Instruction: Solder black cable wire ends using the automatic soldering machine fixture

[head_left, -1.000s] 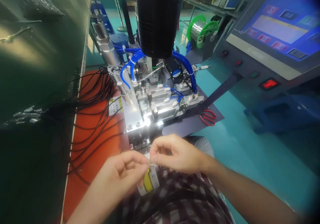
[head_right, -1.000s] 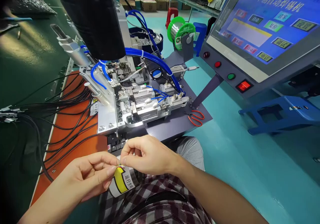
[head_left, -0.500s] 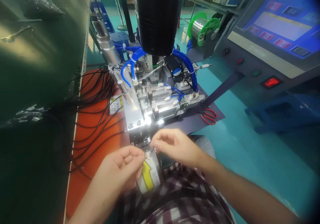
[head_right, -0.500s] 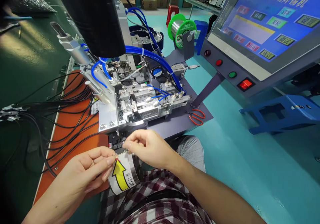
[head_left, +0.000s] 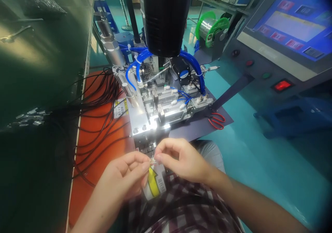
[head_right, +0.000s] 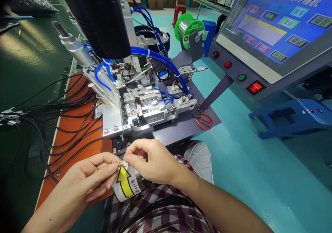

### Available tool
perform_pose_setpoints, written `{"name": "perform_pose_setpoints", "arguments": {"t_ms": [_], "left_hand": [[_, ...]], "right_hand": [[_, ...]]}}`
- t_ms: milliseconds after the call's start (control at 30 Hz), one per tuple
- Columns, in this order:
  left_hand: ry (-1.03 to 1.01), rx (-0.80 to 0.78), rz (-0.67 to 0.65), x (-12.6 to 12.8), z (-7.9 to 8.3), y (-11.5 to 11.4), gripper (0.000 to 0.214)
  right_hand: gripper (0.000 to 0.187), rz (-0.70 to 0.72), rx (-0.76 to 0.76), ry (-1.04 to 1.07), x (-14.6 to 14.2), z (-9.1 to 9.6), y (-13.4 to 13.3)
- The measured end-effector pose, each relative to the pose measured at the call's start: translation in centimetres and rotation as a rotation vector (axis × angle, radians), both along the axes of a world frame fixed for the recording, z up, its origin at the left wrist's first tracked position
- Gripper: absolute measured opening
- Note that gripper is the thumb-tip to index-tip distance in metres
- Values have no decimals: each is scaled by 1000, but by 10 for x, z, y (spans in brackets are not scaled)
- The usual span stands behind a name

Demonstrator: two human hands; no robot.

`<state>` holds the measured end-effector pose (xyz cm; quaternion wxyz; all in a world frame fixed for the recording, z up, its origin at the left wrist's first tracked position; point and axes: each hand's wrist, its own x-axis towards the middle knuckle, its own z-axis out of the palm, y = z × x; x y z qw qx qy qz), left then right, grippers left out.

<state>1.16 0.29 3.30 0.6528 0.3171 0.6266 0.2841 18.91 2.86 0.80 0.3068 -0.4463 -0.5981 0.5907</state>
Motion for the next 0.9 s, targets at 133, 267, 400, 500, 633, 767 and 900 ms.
{"name": "perform_pose_setpoints", "arguments": {"t_ms": [133, 267, 400, 500, 633, 767, 900], "left_hand": [[-61, -7, -75, -11, -10, 1, 36], [-79, -31, -74, -17, -17, 2, 42], [-100, -3, -74, -17, -19, 1, 41], [-73, 39, -90, -17, -21, -1, 40], [63, 96, -134, -16, -23, -5, 45], [143, 137, -123, -13, -22, -8, 48], [126, 140, -88, -12, -19, -8, 49]], "right_hand": [[11, 40, 74, -42, -2, -1, -3], [12, 15, 120, -38, -5, -2, -9], [13, -20, 133, -53, -5, -1, -12], [13, -5, 190, -102, -1, 2, -10], [16, 78, 376, -311, 3, 11, -9], [26, 7, 752, -628, -5, 18, -18], [36, -148, 1017, -747, -17, 12, -29]]}}
